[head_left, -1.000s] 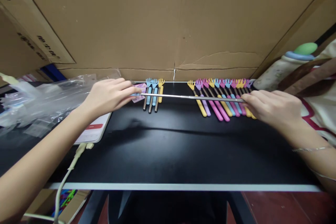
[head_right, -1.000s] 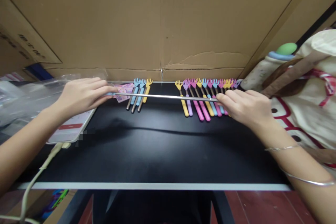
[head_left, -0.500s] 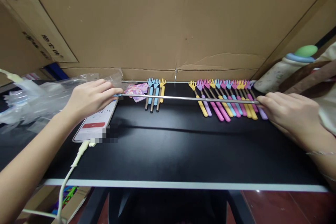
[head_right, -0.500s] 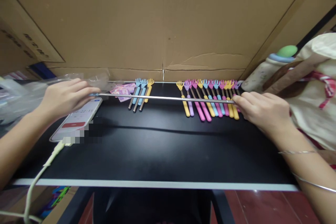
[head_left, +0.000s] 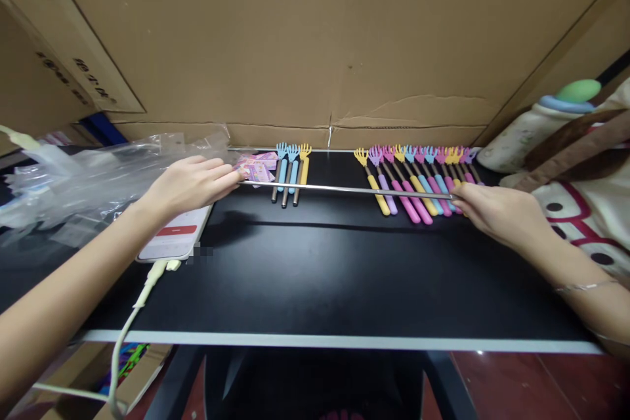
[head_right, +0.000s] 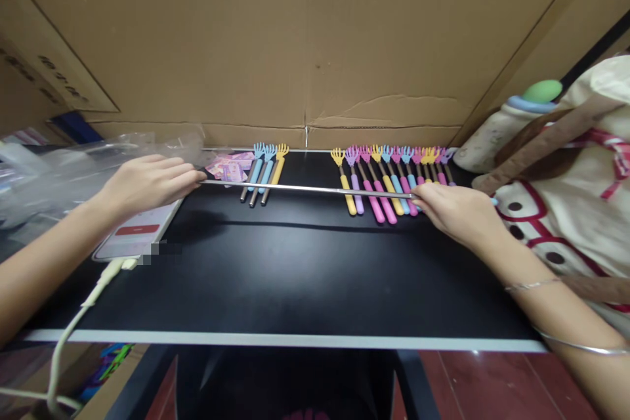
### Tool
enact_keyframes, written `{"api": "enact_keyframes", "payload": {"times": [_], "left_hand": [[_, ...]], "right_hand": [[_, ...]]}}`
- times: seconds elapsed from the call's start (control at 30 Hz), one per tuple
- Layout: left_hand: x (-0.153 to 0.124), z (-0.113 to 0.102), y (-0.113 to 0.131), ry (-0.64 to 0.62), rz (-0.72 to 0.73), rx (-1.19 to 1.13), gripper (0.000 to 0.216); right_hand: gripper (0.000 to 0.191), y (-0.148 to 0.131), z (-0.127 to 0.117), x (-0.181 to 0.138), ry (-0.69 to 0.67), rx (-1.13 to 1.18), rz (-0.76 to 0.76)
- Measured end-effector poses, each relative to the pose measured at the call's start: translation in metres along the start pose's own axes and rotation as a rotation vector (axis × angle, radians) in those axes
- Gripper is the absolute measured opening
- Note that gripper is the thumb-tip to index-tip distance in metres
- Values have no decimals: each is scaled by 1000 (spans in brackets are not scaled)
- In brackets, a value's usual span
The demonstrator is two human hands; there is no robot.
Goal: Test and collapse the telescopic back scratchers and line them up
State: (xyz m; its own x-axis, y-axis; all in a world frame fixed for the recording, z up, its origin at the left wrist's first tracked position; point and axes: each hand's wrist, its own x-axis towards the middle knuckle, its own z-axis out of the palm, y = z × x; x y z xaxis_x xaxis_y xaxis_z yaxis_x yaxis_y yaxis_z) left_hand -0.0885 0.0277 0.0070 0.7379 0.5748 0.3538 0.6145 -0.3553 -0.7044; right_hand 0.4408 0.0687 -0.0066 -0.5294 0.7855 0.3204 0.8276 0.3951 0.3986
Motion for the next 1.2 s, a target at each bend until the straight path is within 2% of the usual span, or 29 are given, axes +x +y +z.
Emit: {"api": "enact_keyframes", "payload": {"times": [0.2,0.3,0.4,0.5,0.6,0.73,0.87,1.0,1.2], "left_hand": [[4,6,0,76,-44,-60,32],[0,7,-2,75,-47,-96,34],[4,5,5,96,-45,-166,34],[24,-4,23,152,23,-224,28],[51,-15,44,161,-13,-275,25],[75,-28,63,89,-27,-369,19],[82,-37,72,34,-57,-351,19],[79,-34,73,55,-44,-337,23],[59,-16,45,57,-11,-347,35]], "right_hand": [[41,-11,-1,9,53,53,-45],[44,-16,-7,9,59,54,-38],[45,-31,-16,13,91,82,-83],[43,-61,-26,23,118,122,-182],[39,-89,-34,37,210,140,-181],[39,-110,-41,51,241,159,-233],[35,-118,-42,54,283,176,-240],[35,-118,-41,51,285,174,-251],[37,-96,-39,46,260,157,-218]]}}
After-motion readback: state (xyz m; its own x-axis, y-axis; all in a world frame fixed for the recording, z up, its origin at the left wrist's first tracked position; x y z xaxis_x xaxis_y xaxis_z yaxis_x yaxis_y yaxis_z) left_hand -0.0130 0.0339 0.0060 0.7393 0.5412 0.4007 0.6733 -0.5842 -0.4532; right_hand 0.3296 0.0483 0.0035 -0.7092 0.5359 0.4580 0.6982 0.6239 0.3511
